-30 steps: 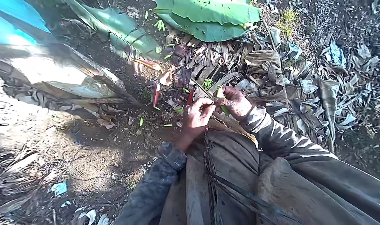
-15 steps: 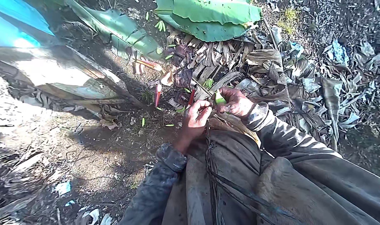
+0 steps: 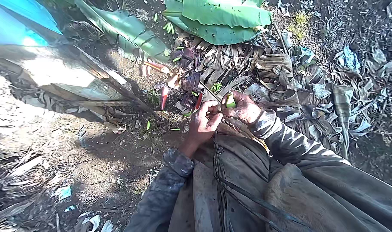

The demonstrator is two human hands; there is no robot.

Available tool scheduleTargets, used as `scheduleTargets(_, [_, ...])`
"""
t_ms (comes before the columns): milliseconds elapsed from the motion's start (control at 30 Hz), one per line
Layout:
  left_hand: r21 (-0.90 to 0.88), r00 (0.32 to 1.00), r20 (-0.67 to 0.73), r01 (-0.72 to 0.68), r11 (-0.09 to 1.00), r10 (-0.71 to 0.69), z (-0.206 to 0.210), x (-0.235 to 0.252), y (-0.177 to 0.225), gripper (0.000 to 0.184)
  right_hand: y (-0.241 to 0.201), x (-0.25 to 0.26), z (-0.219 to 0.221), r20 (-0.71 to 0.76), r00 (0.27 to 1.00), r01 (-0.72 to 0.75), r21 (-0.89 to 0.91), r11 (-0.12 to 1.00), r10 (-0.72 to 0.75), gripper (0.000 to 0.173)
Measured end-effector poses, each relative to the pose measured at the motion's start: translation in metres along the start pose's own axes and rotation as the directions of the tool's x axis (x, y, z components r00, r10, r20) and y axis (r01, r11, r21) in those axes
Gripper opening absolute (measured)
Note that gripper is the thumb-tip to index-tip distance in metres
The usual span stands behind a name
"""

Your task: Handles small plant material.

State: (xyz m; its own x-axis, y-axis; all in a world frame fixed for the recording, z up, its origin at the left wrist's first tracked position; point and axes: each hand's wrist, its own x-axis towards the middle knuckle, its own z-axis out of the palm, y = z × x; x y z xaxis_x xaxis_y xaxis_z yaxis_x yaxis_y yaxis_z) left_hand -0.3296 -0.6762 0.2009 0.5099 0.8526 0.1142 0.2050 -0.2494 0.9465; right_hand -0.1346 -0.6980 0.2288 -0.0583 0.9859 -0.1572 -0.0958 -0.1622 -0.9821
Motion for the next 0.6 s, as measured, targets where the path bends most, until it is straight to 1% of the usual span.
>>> scheduleTargets(33, [-0.022,1.000,0.021,0.000,1.000,0.001,-0.002,0.000,0.000,0.033,0.000,-0.001,0.000,-0.002,1.000,-0.002,-0.008,1.000,0.002,0.024])
scheduleTargets(67, [-0.006,1.000,0.028,-0.005,1.000,0.005,-0.003,0.000,-0.001,0.027,0.000,-0.001,0.000,-0.004,1.000,-0.002,-0.017,1.000,0.002,0.024])
scheduleTargets(133, [0.087,1.000,0.009,-0.015,0.996,0.014,-0.002,-0.001,-0.001,0.014,0.003,-0.002,0.002,-0.017,1.000,0.009,0.000,1.000,-0.009,0.024])
scheduleTargets(167, [0.122,1.000,-0.001,-0.018,0.992,0.018,-0.002,-0.002,0.000,0.011,0.004,-0.003,0.004,-0.033,0.999,0.014,0.025,1.000,-0.013,0.024])
scheduleTargets(333, [0.148,0.983,-0.112,-0.128,0.981,0.145,0.005,-0.005,-0.010,0.011,0.004,-0.006,0.020,-0.124,0.989,-0.065,0.147,0.987,0.084,0.026])
scheduleTargets(467, [0.122,0.963,-0.175,-0.185,0.975,0.204,0.008,-0.008,-0.013,0.009,0.015,-0.015,0.032,-0.168,0.984,-0.024,0.215,0.976,0.062,0.030])
scheduleTargets(533, [0.089,0.967,-0.178,-0.167,0.982,0.181,0.008,-0.009,-0.015,0.009,0.018,-0.013,0.031,-0.157,0.986,-0.014,0.256,0.966,0.056,0.029])
scheduleTargets(600, [0.021,0.987,-0.148,-0.052,0.998,0.054,0.004,-0.010,-0.012,0.006,0.017,-0.006,0.023,-0.097,0.993,-0.037,0.309,0.950,0.070,0.022])
